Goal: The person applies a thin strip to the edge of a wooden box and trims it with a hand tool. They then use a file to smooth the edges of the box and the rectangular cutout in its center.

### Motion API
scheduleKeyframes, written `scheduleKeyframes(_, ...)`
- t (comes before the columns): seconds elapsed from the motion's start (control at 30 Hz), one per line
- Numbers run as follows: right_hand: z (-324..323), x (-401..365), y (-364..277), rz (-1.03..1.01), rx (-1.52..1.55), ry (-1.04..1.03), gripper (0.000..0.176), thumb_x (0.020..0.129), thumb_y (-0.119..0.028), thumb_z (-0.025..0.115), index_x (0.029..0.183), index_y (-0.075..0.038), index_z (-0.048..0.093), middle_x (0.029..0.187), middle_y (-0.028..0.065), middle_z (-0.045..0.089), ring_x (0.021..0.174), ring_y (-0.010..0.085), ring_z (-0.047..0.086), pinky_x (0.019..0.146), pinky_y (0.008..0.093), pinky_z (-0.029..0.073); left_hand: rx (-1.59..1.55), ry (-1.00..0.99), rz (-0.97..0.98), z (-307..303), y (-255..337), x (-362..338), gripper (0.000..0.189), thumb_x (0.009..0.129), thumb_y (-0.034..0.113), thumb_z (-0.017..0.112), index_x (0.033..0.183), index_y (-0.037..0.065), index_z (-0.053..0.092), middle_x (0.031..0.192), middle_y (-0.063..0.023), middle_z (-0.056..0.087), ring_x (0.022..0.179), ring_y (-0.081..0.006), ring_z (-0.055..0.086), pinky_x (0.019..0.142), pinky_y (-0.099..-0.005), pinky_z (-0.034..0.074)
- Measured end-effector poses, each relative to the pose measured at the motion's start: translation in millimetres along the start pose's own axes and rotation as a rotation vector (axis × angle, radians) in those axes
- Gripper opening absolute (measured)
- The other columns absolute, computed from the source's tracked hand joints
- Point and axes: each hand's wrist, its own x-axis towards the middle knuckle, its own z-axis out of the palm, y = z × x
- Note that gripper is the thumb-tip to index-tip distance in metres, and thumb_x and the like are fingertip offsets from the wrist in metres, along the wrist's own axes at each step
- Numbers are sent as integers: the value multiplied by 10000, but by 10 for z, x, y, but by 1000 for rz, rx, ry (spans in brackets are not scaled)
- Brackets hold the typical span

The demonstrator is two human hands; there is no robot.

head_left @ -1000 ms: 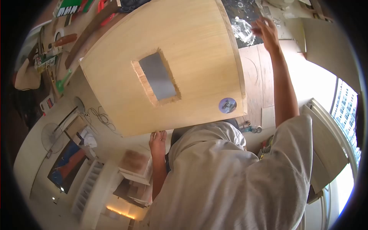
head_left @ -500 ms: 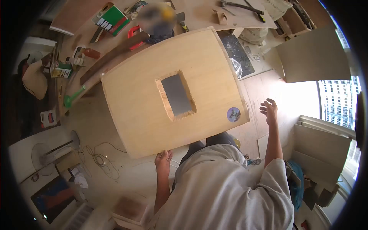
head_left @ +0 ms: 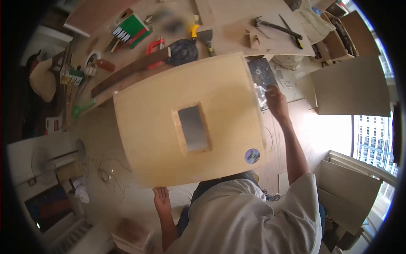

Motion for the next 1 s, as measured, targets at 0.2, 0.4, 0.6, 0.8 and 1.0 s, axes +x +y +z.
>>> scheduleKeyframes(0.2, -8, 1062, 206, -85, -165, 111, 194, 1028, -220, 598, 1148, -81, 661, 1088, 251, 736, 1007, 492, 698, 836, 554, 553, 110, 74, -87, 396, -360, -350, 502, 1047, 403, 705, 1400, 67, 582, 1388, -55, 622, 1320, -226, 577, 1171, -434, 465)
scheduleKeyframes(0.4, -567, 2563, 1356, 286, -420, 326, 231, 998, -229, 561, 1150, -116, 693, 1150, 276, 718, 1068, 501, 678, 884, 589, 536, 238, 134, -125, 818, -651, -595, 536, 1058, 435, 682, 1422, 61, 558, 1399, -75, 601, 1328, -236, 566, 1176, -442, 453)
scheduleKeyframes(0.6, -915, 3400, 1810, 161, -504, 504, 497, 980, -269, 646, 1392, -5, 557, 1495, 256, 556, 1374, 476, 541, 1091, 549, 476, 765, 9, -84, 911, -575, -625, 496, 1116, 357, 606, 1457, 10, 507, 1379, -124, 599, 1306, -268, 589, 1171, -445, 459)
scheduleKeyframes(0.8, -981, 4086, 1896, 262, -234, 396, 620, 955, -405, 714, 1432, -48, 544, 1433, 250, 584, 1385, 458, 543, 1138, 587, 434, 1511, -53, -53, 1336, -510, -715, 428, 1153, 322, 528, 1366, -49, 532, 1213, -142, 649, 1122, -259, 665, 976, -394, 581)
scheduleKeyframes(1.0, -809, 4025, 1788, 251, -284, 460, 512, 885, -340, 812, 1324, -144, 633, 1433, 140, 611, 1375, 371, 560, 1140, 588, 392, 1750, -122, 261, 1037, -500, -820, 491, 1091, 441, 628, 1267, -14, 690, 1172, -289, 719, 1012, -375, 650, 978, -471, 506)
